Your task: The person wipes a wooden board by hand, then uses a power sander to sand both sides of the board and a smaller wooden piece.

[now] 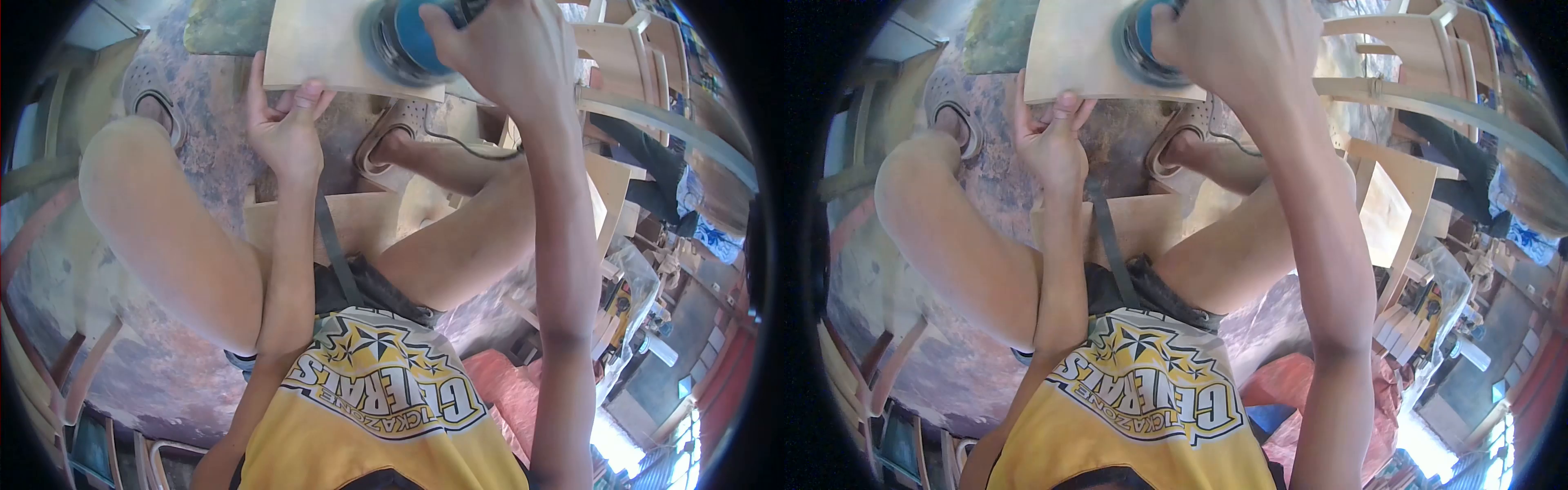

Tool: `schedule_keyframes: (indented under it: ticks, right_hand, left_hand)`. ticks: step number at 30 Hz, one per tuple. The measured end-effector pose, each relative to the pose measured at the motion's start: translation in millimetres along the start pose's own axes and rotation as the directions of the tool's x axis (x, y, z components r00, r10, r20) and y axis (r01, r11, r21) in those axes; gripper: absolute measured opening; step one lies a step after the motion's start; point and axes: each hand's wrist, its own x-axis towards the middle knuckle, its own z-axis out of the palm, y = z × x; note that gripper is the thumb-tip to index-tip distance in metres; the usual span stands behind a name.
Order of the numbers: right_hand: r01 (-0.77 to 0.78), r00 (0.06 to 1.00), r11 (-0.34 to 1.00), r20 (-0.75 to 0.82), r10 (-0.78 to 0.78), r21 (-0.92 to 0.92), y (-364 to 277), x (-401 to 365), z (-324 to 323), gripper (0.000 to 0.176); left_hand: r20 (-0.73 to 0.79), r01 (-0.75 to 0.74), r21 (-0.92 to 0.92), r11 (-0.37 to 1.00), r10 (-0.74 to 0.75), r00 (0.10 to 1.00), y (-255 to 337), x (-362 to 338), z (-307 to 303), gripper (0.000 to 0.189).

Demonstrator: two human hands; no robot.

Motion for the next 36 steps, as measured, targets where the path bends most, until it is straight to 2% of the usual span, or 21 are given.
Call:
schedule_keyframes:
  ticks: [2,4,8,11,12,13,14,15,17,21,23,25,27,30,32,35,36]
  right_hand:
    - [-0.024,1.000,1.000,-0.002,0.024,-0.008,3.7,2.6,0.9,0.026]
    - [0.017,0.999,0.999,0.048,-0.019,0.032,-3.1,4.9,0.4,0.026]
    - [0.037,0.999,0.998,0.003,-0.037,-0.057,-0.7,-9.0,-0.7,0.027]
    - [-0.067,0.987,0.996,0.140,0.075,-0.060,17.4,-4.3,-9.9,0.032]
    - [0.059,0.998,0.996,-0.009,-0.060,-0.064,37.6,-9.9,-0.3,0.033]
    - [-0.002,1.000,0.995,-0.009,0.001,-0.103,43.9,-13.4,3.7,0.037]
    - [-0.067,0.998,0.987,-0.017,0.066,-0.146,46.5,-16.0,4.8,0.042]
    - [-0.045,0.999,0.989,-0.025,0.042,-0.143,49.6,-21.8,4.0,0.042]
    - [-0.054,0.998,0.995,0.020,0.056,-0.083,52.2,-27.4,1.3,0.037]
    - [-0.078,0.996,0.993,0.032,0.081,-0.084,51.5,-9.2,6.8,0.036]
    - [-0.024,0.999,0.994,-0.043,0.019,-0.106,51.6,12.5,14.1,0.036]
    - [-0.041,0.998,0.994,-0.048,0.036,-0.106,44.2,33.8,19.2,0.036]
    - [0.020,0.995,0.990,-0.095,-0.033,-0.139,42.9,49.7,25.1,0.036]
    - [0.041,0.999,0.993,-0.026,-0.044,-0.107,36.6,51.5,23.0,0.037]
    - [0.081,0.997,0.994,0.023,-0.079,-0.077,25.7,45.7,21.3,0.037]
    - [0.046,0.998,0.997,0.039,-0.044,-0.056,14.8,39.9,21.6,0.038]
    - [0.112,0.993,0.991,-0.033,-0.115,-0.075,17.9,51.1,27.5,0.039]
  left_hand:
    - [-0.011,-0.017,-0.019,1.000,0.017,1.000,-0.4,1.9,0.0,0.076]
    - [-0.017,0.014,-0.027,1.000,-0.014,1.000,-0.3,2.8,-1.8,0.077]
    - [-0.037,0.050,-0.026,0.998,-0.051,0.998,-1.8,2.9,-0.7,0.080]
    - [-0.049,0.024,0.010,1.000,-0.024,0.999,0.8,-0.9,1.0,0.078]
    - [-0.039,0.009,0.035,0.999,-0.008,0.999,2.5,0.4,0.7,0.077]
    - [-0.062,-0.020,0.033,0.999,0.023,0.998,5.1,0.5,0.0,0.077]
    - [-0.060,0.014,0.051,0.999,-0.011,0.998,6.2,0.3,0.5,0.076]
    - [-0.052,0.057,0.065,0.996,-0.053,0.997,6.6,0.4,0.3,0.075]
    - [-0.056,0.036,0.062,0.997,-0.033,0.998,6.0,1.8,-0.8,0.076]
    - [-0.057,0.058,0.051,0.997,-0.055,0.997,7.8,-1.3,0.6,0.078]
    - [-0.086,0.101,0.067,0.993,-0.095,0.992,13.0,-4.8,3.6,0.081]
    - [-0.084,0.077,0.103,0.992,-0.069,0.994,10.6,-5.4,-1.1,0.082]
    - [-0.084,0.079,0.132,0.988,-0.068,0.994,8.8,-4.0,-2.0,0.083]
    - [-0.105,0.102,0.054,0.993,-0.096,0.990,9.5,-3.5,-1.2,0.084]
    - [-0.112,0.056,0.066,0.996,-0.049,0.993,4.1,-3.3,-3.8,0.083]
    - [-0.129,0.028,0.011,1.000,-0.026,0.991,-0.6,-5.7,-2.6,0.083]
    - [-0.128,0.044,0.009,0.999,-0.043,0.991,-0.8,-6.8,-3.5,0.083]
